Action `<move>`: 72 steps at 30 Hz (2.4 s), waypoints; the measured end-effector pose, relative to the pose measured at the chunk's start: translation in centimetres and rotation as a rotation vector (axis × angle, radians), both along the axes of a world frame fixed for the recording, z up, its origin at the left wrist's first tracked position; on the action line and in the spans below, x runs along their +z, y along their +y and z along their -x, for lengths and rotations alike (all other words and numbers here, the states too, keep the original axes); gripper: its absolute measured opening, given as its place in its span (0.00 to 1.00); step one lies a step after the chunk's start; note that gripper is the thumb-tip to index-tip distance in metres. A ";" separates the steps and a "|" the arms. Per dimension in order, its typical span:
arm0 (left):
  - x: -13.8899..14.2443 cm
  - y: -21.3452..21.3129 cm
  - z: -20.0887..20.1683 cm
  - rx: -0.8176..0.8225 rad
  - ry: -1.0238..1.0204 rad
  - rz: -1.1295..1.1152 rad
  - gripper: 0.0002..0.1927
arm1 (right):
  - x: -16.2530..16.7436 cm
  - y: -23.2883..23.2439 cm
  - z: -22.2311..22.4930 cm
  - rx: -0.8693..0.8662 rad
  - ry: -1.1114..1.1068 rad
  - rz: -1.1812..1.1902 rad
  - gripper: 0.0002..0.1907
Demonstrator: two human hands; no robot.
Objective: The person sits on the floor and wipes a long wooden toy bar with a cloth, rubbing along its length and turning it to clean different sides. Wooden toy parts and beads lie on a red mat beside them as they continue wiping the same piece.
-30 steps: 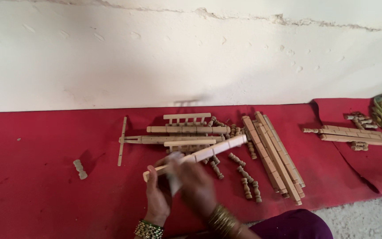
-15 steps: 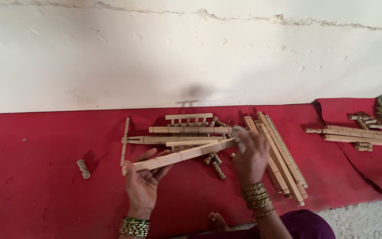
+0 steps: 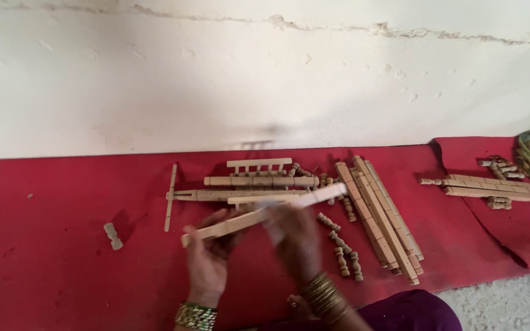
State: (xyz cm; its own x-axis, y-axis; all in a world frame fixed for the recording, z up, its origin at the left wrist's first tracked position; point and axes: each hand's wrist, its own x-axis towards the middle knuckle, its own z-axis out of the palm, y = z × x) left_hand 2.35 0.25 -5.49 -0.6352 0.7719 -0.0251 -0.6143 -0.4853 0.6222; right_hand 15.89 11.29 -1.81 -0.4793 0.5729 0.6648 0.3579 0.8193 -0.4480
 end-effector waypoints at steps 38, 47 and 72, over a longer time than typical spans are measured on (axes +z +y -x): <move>0.7 -0.5 2.4 -0.132 -0.065 0.105 0.36 | -2.0 11.3 -8.7 0.173 0.578 0.742 0.10; -1.5 -2.0 4.9 -0.118 -0.051 0.261 0.37 | -1.7 9.2 -7.1 0.195 0.500 0.617 0.12; 1.6 -2.0 4.2 -0.241 0.066 0.074 0.48 | -2.4 9.0 -7.1 0.219 0.633 0.573 0.10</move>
